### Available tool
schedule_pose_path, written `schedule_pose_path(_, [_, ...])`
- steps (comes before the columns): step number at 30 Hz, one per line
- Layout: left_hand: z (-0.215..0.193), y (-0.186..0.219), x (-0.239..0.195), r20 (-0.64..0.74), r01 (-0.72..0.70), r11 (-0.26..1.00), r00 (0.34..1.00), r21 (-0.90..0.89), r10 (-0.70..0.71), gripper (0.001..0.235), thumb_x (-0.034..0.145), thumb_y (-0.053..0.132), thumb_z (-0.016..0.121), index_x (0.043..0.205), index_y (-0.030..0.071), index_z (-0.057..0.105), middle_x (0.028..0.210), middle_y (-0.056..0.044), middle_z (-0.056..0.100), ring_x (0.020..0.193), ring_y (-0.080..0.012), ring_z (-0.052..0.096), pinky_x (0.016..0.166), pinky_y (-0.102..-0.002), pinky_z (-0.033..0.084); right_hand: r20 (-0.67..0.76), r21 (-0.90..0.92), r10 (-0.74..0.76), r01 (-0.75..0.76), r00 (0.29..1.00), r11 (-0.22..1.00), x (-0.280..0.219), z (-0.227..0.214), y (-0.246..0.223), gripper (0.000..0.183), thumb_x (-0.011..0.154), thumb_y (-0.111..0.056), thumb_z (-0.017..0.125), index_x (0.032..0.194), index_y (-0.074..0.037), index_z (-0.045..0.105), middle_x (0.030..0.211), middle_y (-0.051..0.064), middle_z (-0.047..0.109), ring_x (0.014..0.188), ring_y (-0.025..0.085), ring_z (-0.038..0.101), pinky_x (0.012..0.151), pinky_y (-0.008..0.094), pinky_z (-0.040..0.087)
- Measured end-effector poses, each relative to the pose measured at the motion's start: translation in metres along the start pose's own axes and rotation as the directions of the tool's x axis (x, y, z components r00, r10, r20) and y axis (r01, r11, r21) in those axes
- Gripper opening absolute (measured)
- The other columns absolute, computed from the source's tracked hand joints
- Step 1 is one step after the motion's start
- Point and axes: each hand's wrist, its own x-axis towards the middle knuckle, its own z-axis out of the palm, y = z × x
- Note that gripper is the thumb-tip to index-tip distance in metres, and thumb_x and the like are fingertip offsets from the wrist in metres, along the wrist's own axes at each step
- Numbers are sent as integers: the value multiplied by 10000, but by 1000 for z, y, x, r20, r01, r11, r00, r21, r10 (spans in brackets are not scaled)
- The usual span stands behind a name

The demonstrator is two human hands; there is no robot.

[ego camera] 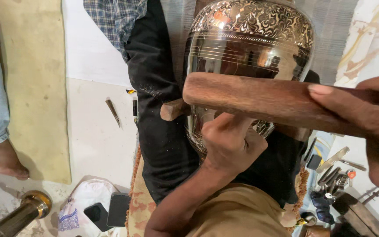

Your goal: The person uses a metal chisel and a wooden mallet to engrave decorative patterns onto a large polished metal vase. They repeatedly tap the chisel along the vase's surface to create fine lines and motifs.

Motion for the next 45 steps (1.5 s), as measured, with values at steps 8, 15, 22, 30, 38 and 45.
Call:
schedule_pose_path(8, [-18, -5, 33, 301, -115, 992, 945, -53, 126, 485, 815, -34, 666, 1287, 64, 616, 1053, -91, 759, 892, -245, 762, 768, -335, 616, -28, 105, 141, -137, 990, 985, -35, 3, 23, 893, 669, 210, 580, 1525, -18, 468, 1120, 236, 652, 895, 284, 698, 806, 345, 564])
schedule_pose_path(15, [-25, -11, 74, 646, -269, 963, 732, -19, 217, 620, 827, -53, 654, 1381, 208, 554, 815, -48, 704, 652, -238, 677, 561, -371, 521, -147, 535, 532, -385, 834, 752, -68, 66, -4, 765, 797, 130, 719, 1535, 50, 534, 1184, 167, 699, 1039, 195, 685, 919, 308, 566])
schedule_pose_path(22, [-13, -15, 108, 873, -375, 924, 423, -77, 245, 671, 772, -93, 630, 1354, 239, 584, 510, -35, 483, 418, -190, 540, 384, -354, 413, -167, 643, 701, -462, 694, 611, -108, 114, -13, 802, 732, 114, 735, 1511, 71, 551, 1252, 150, 712, 1096, 172, 681, 985, 296, 540])
schedule_pose_path(30, [1, -25, 127, 769, -400, 839, 375, -370, 518, 659, 685, -127, 661, 1293, 128, 671, 657, -52, 606, 547, -149, 562, 468, -332, 400, -376, 693, 677, -292, 633, 659, -135, 129, -23, 431, 900, 60, 728, 1284, 136, 547, 1061, 160, 698, 1006, 184, 710, 1025, 306, 581])
schedule_pose_path(38, [-3, -18, 121, 828, -406, 877, 377, -255, 415, 711, 678, -149, 616, 1320, 151, 671, 504, -56, 485, 436, -158, 495, 397, -337, 359, -439, 400, 592, -443, 676, 802, -121, 113, -13, 443, 898, 83, 771, 1288, 117, 564, 1020, 215, 698, 874, 225, 702, 793, 308, 542])
schedule_pose_path(45, [-22, -11, 97, 834, -262, 965, 531, -10, 152, 723, 735, -96, 605, 1391, 207, 597, 505, -17, 516, 382, -146, 498, 348, -327, 394, -295, 340, 484, -383, 824, 859, -126, 80, 22, 556, 856, 91, 707, 1391, 14, 580, 991, 187, 698, 791, 198, 693, 751, 297, 574])
